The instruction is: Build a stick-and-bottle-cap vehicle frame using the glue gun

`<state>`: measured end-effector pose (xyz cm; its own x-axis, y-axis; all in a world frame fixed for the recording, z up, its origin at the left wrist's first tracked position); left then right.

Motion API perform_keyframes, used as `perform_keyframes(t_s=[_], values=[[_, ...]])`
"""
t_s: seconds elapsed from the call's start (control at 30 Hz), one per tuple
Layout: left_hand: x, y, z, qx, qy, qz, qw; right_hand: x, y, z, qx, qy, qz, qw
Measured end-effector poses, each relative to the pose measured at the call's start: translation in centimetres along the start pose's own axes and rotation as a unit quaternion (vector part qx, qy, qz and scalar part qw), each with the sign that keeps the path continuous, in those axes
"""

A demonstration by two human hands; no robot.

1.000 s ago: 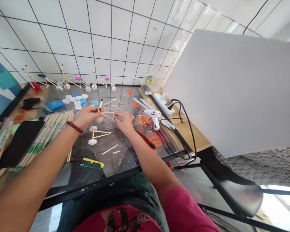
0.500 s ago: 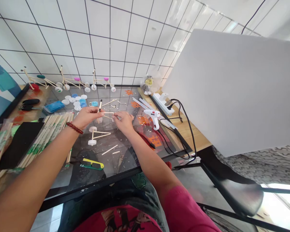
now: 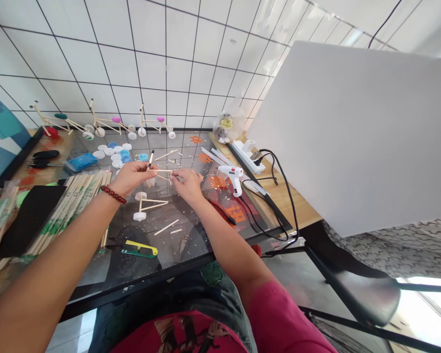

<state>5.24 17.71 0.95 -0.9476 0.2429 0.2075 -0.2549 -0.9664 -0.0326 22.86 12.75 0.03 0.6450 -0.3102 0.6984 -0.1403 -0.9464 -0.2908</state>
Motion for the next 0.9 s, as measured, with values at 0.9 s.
perform_keyframes(t_s=[0.9], values=[[-0.51,0.29,0.09,-0.003,0.000,0.022,1.000,-0.18,0.00,0.22,0.009,0.013,-0.002,1.000]])
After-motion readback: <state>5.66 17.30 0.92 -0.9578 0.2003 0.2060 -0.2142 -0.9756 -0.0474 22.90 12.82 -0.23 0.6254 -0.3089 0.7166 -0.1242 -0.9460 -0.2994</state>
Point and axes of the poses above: each hand's wrist, its own y-axis away from the middle knuckle, its own x-axis out of the back of the hand, z = x × y, the point moved 9 cm from there along -y, towards the middle knuckle
